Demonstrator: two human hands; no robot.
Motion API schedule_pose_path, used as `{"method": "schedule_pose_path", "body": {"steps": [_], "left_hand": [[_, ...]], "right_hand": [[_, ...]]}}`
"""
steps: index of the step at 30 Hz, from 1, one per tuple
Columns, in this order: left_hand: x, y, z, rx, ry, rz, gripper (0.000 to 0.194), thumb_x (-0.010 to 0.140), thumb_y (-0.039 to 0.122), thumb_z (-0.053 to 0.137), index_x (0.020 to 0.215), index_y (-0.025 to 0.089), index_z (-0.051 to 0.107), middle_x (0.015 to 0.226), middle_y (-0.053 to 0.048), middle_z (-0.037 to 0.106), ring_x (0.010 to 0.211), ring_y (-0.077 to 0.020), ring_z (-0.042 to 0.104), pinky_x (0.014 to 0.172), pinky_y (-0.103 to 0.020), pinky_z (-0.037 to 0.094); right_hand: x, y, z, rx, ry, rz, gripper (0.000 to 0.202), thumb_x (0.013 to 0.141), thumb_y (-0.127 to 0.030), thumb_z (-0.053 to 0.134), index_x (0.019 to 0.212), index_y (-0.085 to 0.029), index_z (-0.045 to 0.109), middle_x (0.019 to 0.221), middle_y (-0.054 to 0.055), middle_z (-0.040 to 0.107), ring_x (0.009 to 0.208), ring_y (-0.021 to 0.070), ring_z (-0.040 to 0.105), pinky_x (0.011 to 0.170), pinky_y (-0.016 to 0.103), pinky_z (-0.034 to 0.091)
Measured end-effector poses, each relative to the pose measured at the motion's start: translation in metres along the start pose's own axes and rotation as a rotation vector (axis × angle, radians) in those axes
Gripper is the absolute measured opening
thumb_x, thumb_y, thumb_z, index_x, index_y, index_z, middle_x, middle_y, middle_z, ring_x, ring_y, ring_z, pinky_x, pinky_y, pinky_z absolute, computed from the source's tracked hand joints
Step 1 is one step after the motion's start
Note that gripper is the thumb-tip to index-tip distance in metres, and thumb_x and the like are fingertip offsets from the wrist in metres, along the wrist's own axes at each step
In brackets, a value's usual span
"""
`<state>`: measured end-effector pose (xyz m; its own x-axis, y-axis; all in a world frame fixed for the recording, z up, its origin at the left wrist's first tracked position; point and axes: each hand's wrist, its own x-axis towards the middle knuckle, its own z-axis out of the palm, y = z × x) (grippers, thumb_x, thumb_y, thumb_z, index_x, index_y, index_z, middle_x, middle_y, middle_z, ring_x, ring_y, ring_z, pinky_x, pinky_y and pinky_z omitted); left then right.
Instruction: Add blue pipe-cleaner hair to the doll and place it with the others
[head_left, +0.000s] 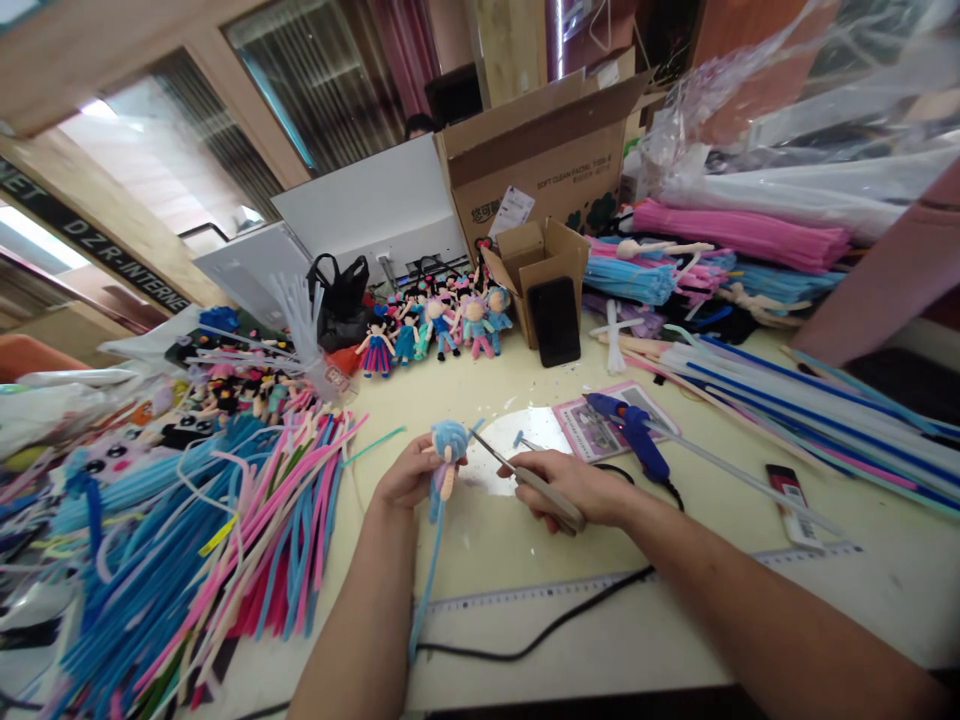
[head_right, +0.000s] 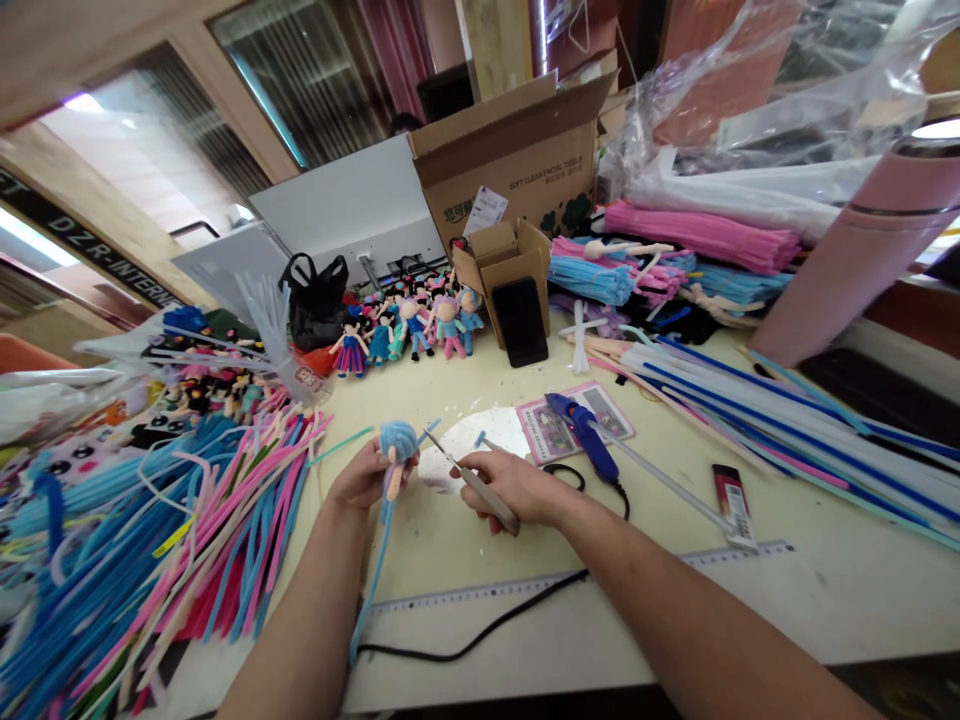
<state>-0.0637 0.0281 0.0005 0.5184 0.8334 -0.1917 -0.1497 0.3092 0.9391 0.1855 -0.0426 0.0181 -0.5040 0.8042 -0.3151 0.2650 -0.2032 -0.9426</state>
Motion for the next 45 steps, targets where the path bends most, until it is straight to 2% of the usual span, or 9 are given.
{"method": "schedule_pose_path", "body": {"steps": [10,25,45], "left_hand": [[0.0,-0.0012,-0.0015,-0.007,-0.005,-0.001,0.036,0.051,0.034,0.082,0.074,0.011,0.068,0.069,-0.008,0.066,0.056,-0.0128,0.057,0.05,-0.021,0.042],[0.0018,-0.0056,-0.0099,-0.001,-0.013,0.033,0.034,0.052,0.031,0.082,0.077,0.01,0.069,0.069,-0.008,0.068,0.056,-0.0135,0.058,0.053,-0.022,0.042],[0.002,-0.0068,-0.0085,-0.021,0.008,-0.007,0.034,0.051,0.028,0.082,0.078,0.011,0.07,0.071,-0.007,0.067,0.063,-0.0151,0.06,0.059,-0.023,0.043]], "right_hand": [[0.0003,0.0013,-0.0009,-0.021,-0.016,-0.011,0.035,0.08,-0.026,0.052,0.115,-0.021,0.056,0.064,-0.003,0.055,0.045,0.0088,0.055,0.037,0.017,0.041],[0.0025,0.0002,0.0004,-0.019,0.032,-0.01,0.031,0.077,-0.023,0.054,0.107,-0.018,0.06,0.06,-0.004,0.053,0.04,0.0077,0.052,0.033,0.016,0.037],[0.0088,0.0081,0.0011,-0.02,0.047,0.012,0.031,0.079,-0.024,0.053,0.109,-0.018,0.059,0.06,-0.003,0.053,0.04,0.0078,0.05,0.032,0.016,0.035]]}}
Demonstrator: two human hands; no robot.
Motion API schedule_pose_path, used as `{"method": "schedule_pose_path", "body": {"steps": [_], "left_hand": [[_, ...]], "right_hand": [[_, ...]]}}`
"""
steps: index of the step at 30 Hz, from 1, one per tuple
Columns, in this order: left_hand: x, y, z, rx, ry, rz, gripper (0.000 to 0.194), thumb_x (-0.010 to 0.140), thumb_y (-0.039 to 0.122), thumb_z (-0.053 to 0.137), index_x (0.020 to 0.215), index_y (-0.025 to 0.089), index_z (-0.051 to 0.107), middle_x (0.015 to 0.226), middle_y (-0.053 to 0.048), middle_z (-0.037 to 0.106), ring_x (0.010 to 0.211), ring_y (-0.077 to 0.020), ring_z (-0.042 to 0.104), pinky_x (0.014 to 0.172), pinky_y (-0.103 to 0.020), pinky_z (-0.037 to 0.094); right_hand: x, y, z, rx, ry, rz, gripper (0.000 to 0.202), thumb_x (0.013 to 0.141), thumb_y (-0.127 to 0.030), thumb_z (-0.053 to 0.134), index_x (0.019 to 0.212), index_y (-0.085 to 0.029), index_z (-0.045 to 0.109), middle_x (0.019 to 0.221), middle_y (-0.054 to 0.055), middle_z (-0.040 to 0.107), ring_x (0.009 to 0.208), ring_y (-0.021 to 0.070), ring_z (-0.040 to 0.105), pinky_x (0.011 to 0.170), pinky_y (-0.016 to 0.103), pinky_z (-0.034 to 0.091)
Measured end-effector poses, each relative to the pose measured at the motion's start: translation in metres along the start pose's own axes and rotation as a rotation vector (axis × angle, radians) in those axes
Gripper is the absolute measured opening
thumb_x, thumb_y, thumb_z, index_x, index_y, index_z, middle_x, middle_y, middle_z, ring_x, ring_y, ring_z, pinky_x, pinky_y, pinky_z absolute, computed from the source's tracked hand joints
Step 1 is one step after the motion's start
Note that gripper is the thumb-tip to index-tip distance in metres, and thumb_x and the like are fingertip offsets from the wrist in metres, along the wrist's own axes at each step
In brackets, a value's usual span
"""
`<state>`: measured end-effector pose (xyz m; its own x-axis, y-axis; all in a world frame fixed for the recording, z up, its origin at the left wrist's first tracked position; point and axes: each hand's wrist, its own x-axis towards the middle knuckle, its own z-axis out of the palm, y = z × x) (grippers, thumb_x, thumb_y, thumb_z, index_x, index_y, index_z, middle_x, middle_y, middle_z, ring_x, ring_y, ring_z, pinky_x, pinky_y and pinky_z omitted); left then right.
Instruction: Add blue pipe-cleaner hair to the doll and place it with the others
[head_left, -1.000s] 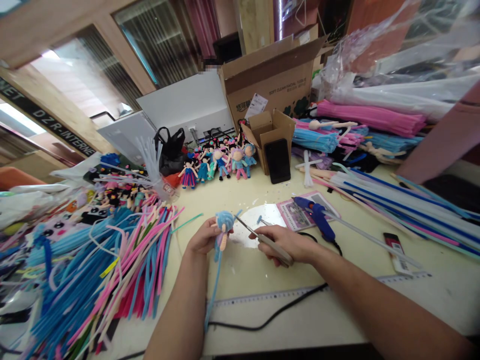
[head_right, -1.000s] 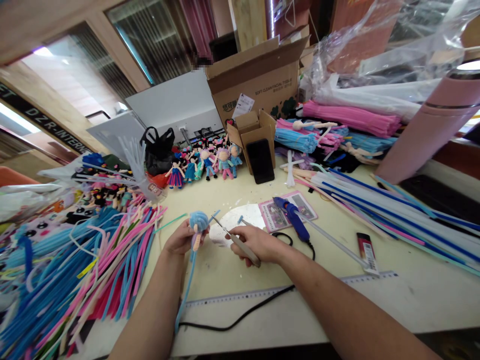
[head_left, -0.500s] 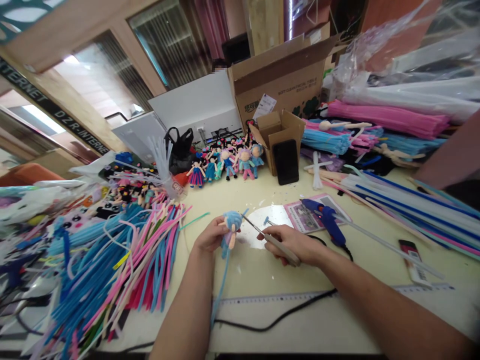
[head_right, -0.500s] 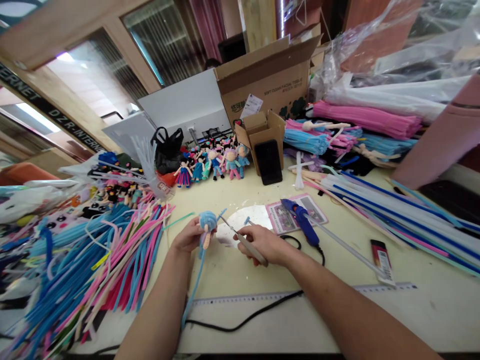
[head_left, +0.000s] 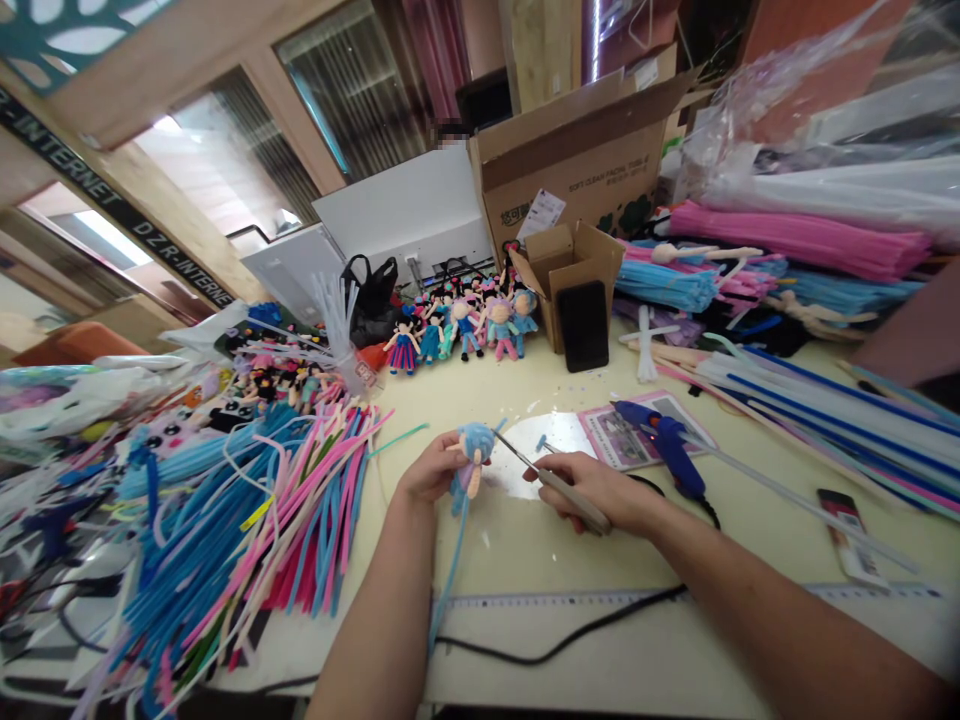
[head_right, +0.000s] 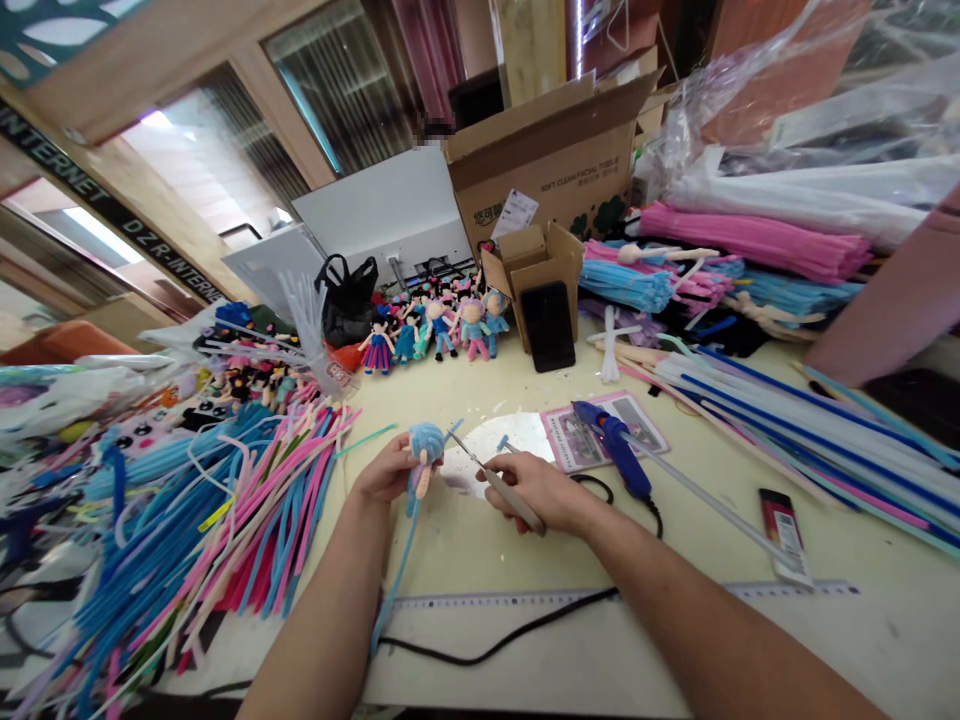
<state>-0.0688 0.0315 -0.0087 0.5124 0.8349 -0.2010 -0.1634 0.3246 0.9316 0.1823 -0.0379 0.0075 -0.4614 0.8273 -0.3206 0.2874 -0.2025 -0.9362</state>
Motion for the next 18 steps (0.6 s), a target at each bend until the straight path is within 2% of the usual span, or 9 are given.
{"method": "schedule_pose_path", "body": {"steps": [11,18], "left_hand": [[-0.0012,0.0026,0.0029,0.026,0.006,0.0,0.035,0.05,0.03,0.082,0.076,0.01,0.07,0.069,-0.007,0.067,0.061,-0.0145,0.059,0.058,-0.022,0.043],[0.0002,0.001,0.0005,0.018,-0.002,-0.021,0.034,0.053,0.03,0.082,0.077,0.01,0.069,0.071,-0.006,0.067,0.06,-0.0136,0.058,0.058,-0.023,0.041]], "right_hand": [[0.0003,0.002,0.0013,-0.015,0.0,-0.039,0.028,0.084,-0.03,0.05,0.107,-0.018,0.06,0.059,-0.004,0.051,0.041,0.0076,0.05,0.036,0.017,0.04],[-0.0015,0.002,0.0004,-0.052,-0.008,-0.031,0.026,0.085,-0.035,0.05,0.1,-0.017,0.061,0.057,-0.004,0.052,0.04,0.0078,0.051,0.035,0.017,0.038]]}}
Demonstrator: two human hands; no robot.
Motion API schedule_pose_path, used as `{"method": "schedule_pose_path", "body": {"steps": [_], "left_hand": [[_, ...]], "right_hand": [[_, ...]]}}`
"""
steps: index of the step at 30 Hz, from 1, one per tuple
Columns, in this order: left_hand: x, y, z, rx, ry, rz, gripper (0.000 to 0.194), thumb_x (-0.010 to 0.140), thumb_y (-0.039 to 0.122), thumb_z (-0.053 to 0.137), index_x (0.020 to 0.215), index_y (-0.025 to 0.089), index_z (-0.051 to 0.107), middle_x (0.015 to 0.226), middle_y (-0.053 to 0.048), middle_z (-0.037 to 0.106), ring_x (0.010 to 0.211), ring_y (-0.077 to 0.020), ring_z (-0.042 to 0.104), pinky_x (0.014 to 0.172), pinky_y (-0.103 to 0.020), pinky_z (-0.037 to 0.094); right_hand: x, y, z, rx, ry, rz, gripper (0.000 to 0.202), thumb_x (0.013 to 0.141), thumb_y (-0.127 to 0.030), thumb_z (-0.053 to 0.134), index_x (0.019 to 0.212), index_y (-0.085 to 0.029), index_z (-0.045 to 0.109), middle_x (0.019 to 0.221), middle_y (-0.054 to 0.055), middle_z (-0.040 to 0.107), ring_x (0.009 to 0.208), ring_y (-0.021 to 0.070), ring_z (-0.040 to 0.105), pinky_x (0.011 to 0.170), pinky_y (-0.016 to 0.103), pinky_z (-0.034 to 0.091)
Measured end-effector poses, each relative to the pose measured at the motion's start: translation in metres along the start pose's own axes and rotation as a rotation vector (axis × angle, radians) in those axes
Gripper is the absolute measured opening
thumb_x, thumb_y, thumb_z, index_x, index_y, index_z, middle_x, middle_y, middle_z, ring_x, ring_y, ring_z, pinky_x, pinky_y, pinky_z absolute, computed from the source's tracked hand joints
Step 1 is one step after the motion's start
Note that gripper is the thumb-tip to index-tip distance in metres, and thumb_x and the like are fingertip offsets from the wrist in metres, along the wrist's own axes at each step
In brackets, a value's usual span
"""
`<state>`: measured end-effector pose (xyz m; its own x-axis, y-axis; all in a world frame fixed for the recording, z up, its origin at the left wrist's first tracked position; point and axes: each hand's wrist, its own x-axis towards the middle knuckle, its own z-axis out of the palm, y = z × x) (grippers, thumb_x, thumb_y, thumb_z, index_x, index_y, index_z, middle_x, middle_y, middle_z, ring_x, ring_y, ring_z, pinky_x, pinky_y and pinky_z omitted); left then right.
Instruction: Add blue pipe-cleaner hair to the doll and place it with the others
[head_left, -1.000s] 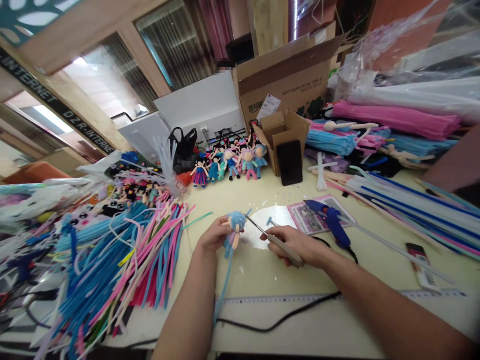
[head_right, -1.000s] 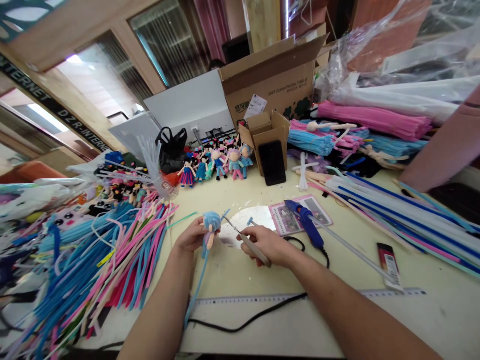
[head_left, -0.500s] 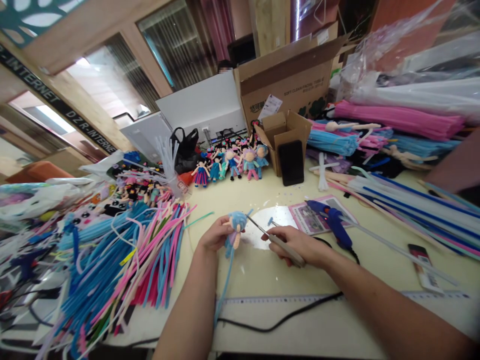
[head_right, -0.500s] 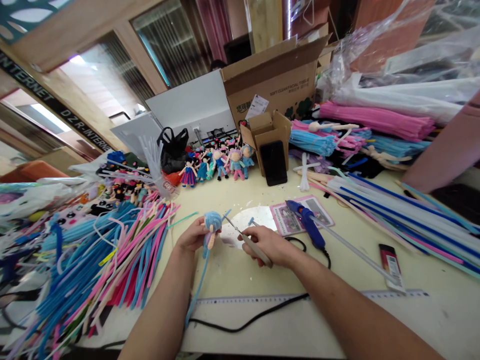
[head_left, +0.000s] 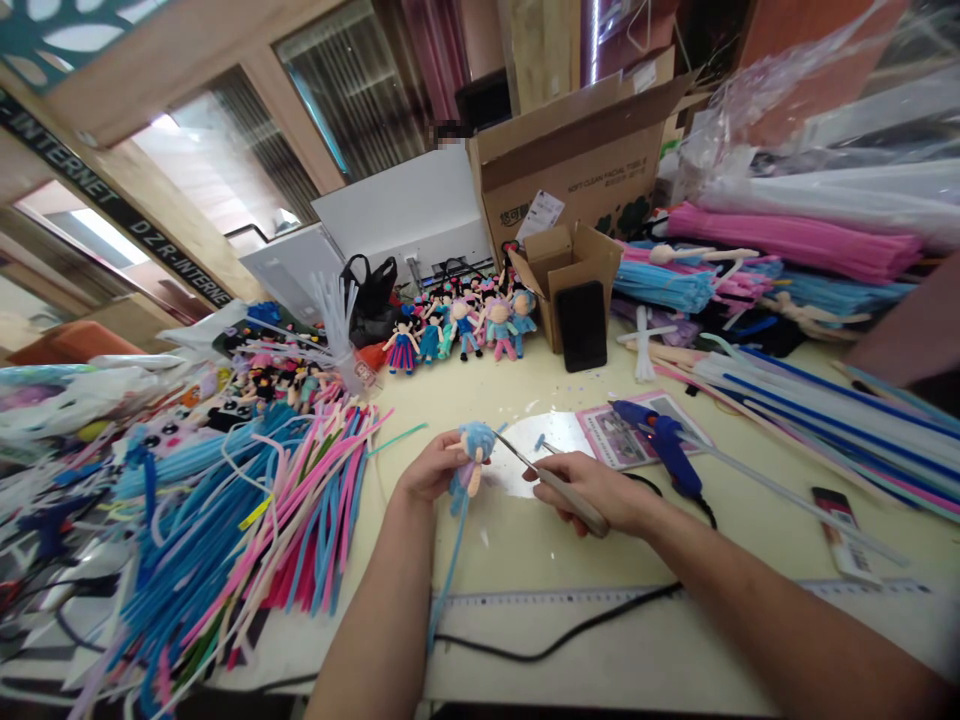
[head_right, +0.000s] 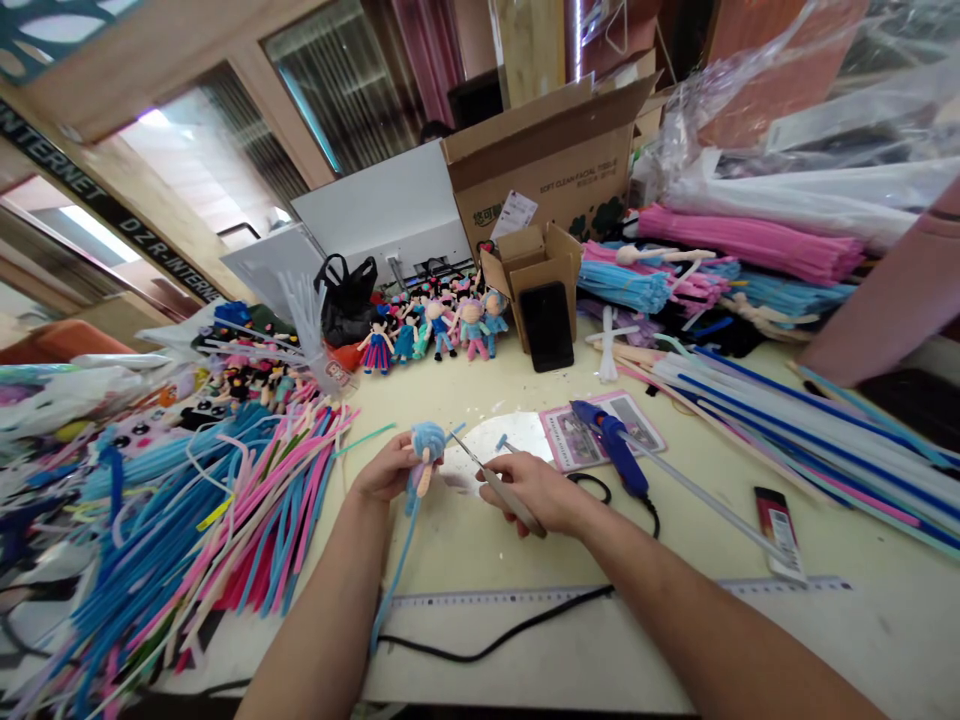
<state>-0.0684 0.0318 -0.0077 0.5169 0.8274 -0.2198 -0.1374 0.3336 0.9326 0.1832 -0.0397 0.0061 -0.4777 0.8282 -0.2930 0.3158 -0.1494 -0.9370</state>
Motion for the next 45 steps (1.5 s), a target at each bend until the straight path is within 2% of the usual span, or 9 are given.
{"method": "schedule_pose_path", "body": {"steps": [8,15,21,27,30,38,41,45], "left_hand": [[0.002,-0.003,-0.002,-0.016,-0.028,-0.036,0.03,0.056,0.027,0.081,0.079,0.01,0.07,0.072,-0.006,0.068,0.059,-0.0141,0.059,0.058,-0.024,0.042],[0.002,-0.001,0.001,-0.018,-0.04,-0.048,0.029,0.058,0.025,0.08,0.08,0.01,0.07,0.073,-0.007,0.068,0.059,-0.0145,0.06,0.059,-0.024,0.044],[0.001,-0.002,-0.002,-0.021,-0.017,0.002,0.032,0.055,0.027,0.081,0.078,0.009,0.069,0.071,-0.007,0.068,0.06,-0.0147,0.061,0.058,-0.023,0.044],[-0.001,-0.002,-0.003,-0.085,-0.014,0.116,0.036,0.052,0.034,0.081,0.075,0.011,0.065,0.069,-0.006,0.066,0.049,-0.0108,0.056,0.046,-0.021,0.042],[-0.003,-0.002,-0.002,-0.109,-0.017,0.142,0.036,0.053,0.036,0.08,0.074,0.012,0.063,0.07,-0.005,0.065,0.047,-0.0092,0.054,0.042,-0.02,0.042],[-0.003,-0.003,-0.004,-0.125,-0.002,0.142,0.036,0.054,0.035,0.08,0.075,0.011,0.063,0.071,-0.006,0.066,0.05,-0.0103,0.058,0.044,-0.02,0.045],[0.0,-0.002,-0.003,-0.131,0.038,0.131,0.037,0.054,0.033,0.081,0.077,0.01,0.064,0.072,-0.007,0.068,0.052,-0.0119,0.06,0.047,-0.02,0.047],[0.005,-0.001,0.0,-0.155,0.116,0.098,0.038,0.055,0.03,0.081,0.082,0.01,0.064,0.074,-0.008,0.07,0.057,-0.0131,0.063,0.052,-0.02,0.049]], "right_hand": [[0.001,0.002,0.0,0.004,0.006,0.043,0.027,0.084,-0.037,0.052,0.098,-0.017,0.061,0.056,-0.003,0.053,0.038,0.0068,0.049,0.034,0.016,0.036],[-0.001,-0.004,-0.003,0.034,0.029,0.102,0.028,0.083,-0.034,0.054,0.103,-0.017,0.062,0.055,-0.004,0.052,0.037,0.0067,0.048,0.034,0.017,0.035],[-0.002,-0.002,-0.005,0.187,-0.062,0.158,0.033,0.08,-0.031,0.054,0.11,-0.017,0.057,0.058,-0.004,0.055,0.04,0.0082,0.052,0.035,0.017,0.037],[-0.006,-0.001,-0.003,0.352,-0.216,0.072,0.04,0.08,-0.026,0.052,0.118,-0.016,0.047,0.07,0.002,0.066,0.057,0.0145,0.064,0.044,0.021,0.047],[-0.008,-0.006,-0.004,0.361,-0.25,0.053,0.037,0.082,-0.024,0.05,0.117,-0.015,0.046,0.073,0.003,0.068,0.054,0.0127,0.064,0.044,0.02,0.046],[-0.008,-0.008,-0.004,0.356,-0.229,0.003,0.037,0.083,-0.024,0.05,0.119,-0.015,0.046,0.077,0.004,0.067,0.061,0.014,0.065,0.046,0.02,0.046],[-0.008,-0.007,-0.003,0.344,-0.22,-0.024,0.036,0.083,-0.027,0.053,0.117,-0.016,0.047,0.081,0.004,0.066,0.063,0.0135,0.064,0.048,0.021,0.048],[-0.008,-0.007,-0.004,0.296,-0.194,-0.038,0.038,0.085,-0.035,0.053,0.117,-0.015,0.047,0.074,0.002,0.063,0.061,0.0128,0.061,0.051,0.023,0.049]]}}
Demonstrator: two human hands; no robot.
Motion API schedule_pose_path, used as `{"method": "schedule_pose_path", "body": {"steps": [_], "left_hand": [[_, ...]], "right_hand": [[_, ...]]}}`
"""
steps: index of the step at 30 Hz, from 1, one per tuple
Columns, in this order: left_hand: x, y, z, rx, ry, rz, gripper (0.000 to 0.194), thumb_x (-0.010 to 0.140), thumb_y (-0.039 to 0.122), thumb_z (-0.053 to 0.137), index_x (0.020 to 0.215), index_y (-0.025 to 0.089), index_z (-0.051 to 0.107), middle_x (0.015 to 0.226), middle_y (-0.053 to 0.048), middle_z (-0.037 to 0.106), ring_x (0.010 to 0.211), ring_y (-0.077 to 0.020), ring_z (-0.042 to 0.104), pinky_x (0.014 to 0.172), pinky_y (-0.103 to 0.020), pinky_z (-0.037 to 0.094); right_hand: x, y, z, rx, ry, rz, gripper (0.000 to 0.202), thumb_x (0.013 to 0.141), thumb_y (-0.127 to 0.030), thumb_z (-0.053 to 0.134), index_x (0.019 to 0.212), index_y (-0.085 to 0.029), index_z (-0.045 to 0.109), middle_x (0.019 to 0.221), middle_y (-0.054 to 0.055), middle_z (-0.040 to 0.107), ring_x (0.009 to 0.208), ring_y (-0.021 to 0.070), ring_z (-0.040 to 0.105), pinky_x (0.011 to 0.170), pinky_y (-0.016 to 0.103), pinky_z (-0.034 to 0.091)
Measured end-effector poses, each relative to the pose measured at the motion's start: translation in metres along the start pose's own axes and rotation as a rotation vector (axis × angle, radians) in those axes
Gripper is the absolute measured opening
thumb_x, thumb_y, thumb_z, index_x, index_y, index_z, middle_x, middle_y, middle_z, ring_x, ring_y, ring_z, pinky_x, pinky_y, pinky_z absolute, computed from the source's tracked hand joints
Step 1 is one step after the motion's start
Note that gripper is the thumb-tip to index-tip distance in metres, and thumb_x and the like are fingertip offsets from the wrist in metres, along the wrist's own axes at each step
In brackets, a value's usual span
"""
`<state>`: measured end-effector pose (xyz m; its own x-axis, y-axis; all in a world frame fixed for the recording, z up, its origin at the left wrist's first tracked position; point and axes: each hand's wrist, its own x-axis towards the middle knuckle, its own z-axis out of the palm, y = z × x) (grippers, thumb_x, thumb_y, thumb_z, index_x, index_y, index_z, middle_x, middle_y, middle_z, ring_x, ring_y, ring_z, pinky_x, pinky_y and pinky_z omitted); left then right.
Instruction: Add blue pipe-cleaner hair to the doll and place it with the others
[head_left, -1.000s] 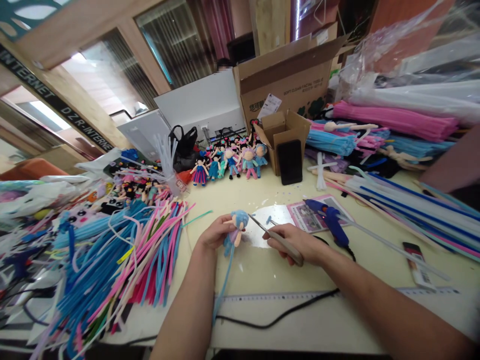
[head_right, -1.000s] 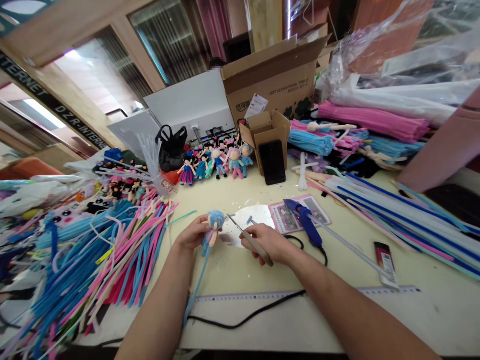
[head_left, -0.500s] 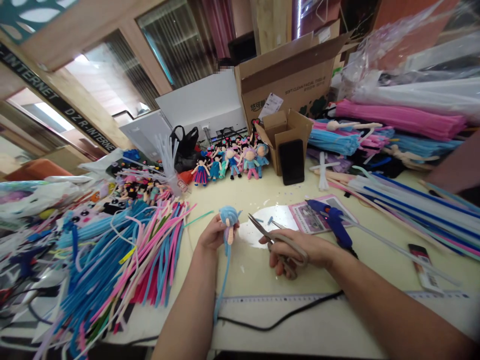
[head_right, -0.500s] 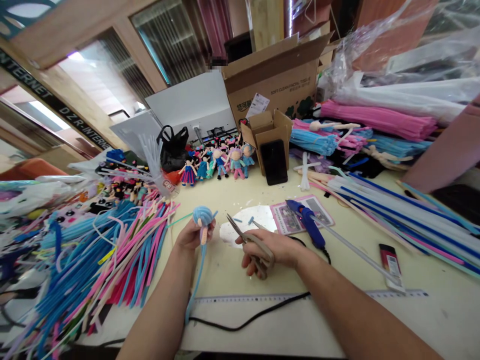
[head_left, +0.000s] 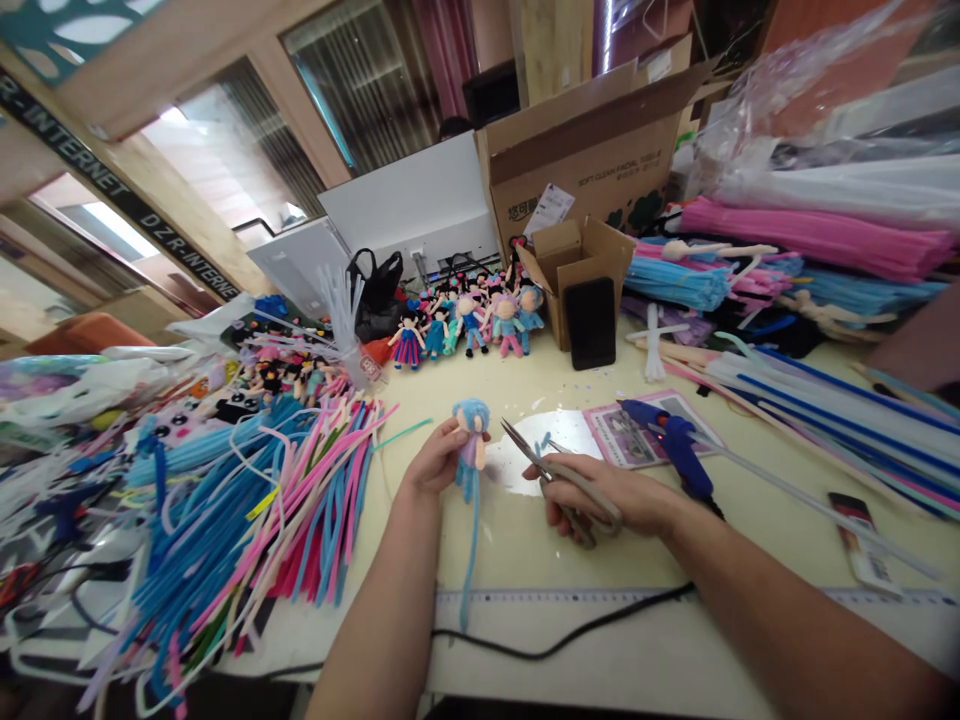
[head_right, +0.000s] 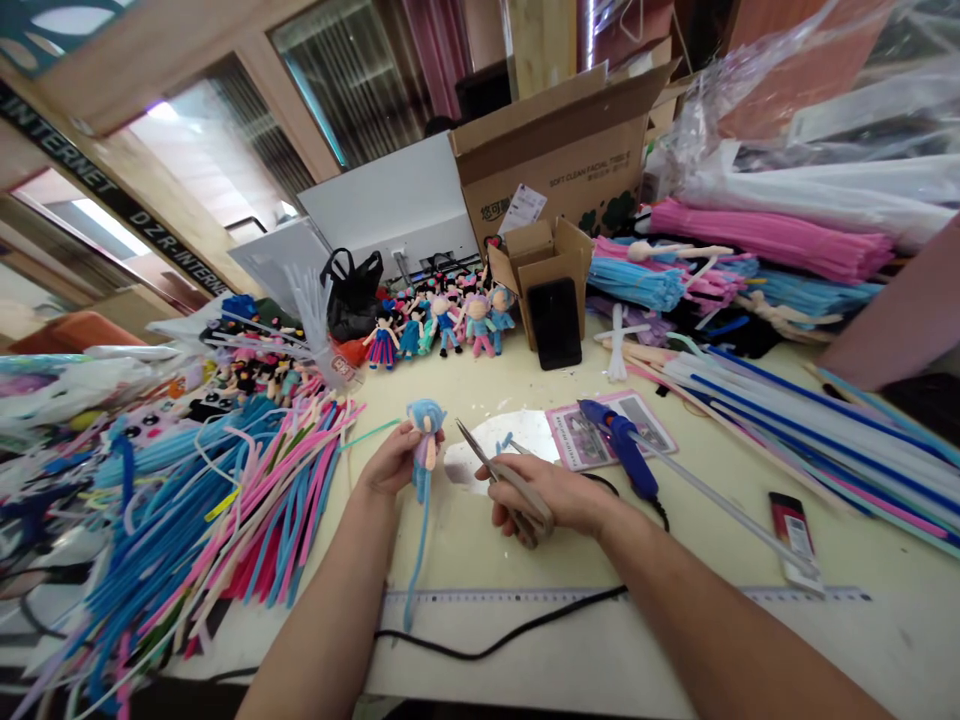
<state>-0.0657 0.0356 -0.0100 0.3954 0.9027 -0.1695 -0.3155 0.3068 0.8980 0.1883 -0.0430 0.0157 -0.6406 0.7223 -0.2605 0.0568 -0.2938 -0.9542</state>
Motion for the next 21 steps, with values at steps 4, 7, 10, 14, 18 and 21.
{"method": "schedule_pose_path", "body": {"steps": [4,7,10,14,18,21], "left_hand": [[0.003,-0.001,0.004,0.009,0.028,-0.006,0.034,0.06,0.027,0.079,0.087,0.011,0.064,0.077,-0.008,0.071,0.059,-0.013,0.063,0.053,-0.02,0.048],[0.004,-0.002,0.006,0.031,0.04,-0.009,0.032,0.062,0.025,0.078,0.087,0.011,0.064,0.076,-0.007,0.071,0.058,-0.0124,0.063,0.055,-0.02,0.048],[0.004,-0.003,0.005,0.019,0.02,-0.001,0.034,0.061,0.027,0.078,0.088,0.011,0.065,0.077,-0.007,0.071,0.058,-0.0122,0.062,0.055,-0.02,0.048],[0.001,-0.004,0.001,-0.037,-0.049,0.01,0.039,0.057,0.032,0.08,0.085,0.01,0.064,0.076,-0.009,0.071,0.057,-0.0137,0.063,0.053,-0.022,0.048],[-0.003,-0.003,-0.001,-0.063,-0.094,0.037,0.038,0.057,0.034,0.08,0.082,0.01,0.064,0.074,-0.008,0.07,0.056,-0.0127,0.062,0.049,-0.02,0.047],[-0.004,-0.002,0.0,-0.065,-0.117,0.045,0.036,0.058,0.035,0.079,0.081,0.011,0.064,0.078,-0.008,0.07,0.055,-0.0111,0.06,0.047,-0.018,0.046]], "right_hand": [[0.001,0.002,-0.001,-0.058,0.024,0.009,0.038,0.086,-0.039,0.051,0.117,-0.016,0.048,0.071,0.001,0.062,0.058,0.0128,0.06,0.049,0.022,0.048],[0.002,0.005,-0.001,-0.063,0.035,0.011,0.039,0.086,-0.042,0.051,0.116,-0.016,0.047,0.072,0.001,0.062,0.058,0.0131,0.06,0.047,0.022,0.047],[0.003,0.006,-0.002,-0.057,0.037,0.005,0.041,0.087,-0.044,0.05,0.115,-0.015,0.047,0.073,0.002,0.061,0.056,0.0129,0.06,0.047,0.022,0.047],[0.003,0.002,-0.001,-0.053,0.037,0.011,0.041,0.086,-0.044,0.051,0.115,-0.015,0.047,0.073,0.002,0.06,0.057,0.0127,0.06,0.048,0.023,0.047],[0.002,-0.003,0.001,-0.074,0.048,0.003,0.04,0.086,-0.042,0.052,0.115,-0.014,0.047,0.071,0.001,0.059,0.056,0.0117,0.058,0.048,0.022,0.046],[0.001,-0.005,0.002,-0.092,0.055,-0.01,0.041,0.085,-0.041,0.054,0.116,-0.014,0.048,0.071,0.001,0.06,0.056,0.0117,0.058,0.047,0.022,0.046]]}}
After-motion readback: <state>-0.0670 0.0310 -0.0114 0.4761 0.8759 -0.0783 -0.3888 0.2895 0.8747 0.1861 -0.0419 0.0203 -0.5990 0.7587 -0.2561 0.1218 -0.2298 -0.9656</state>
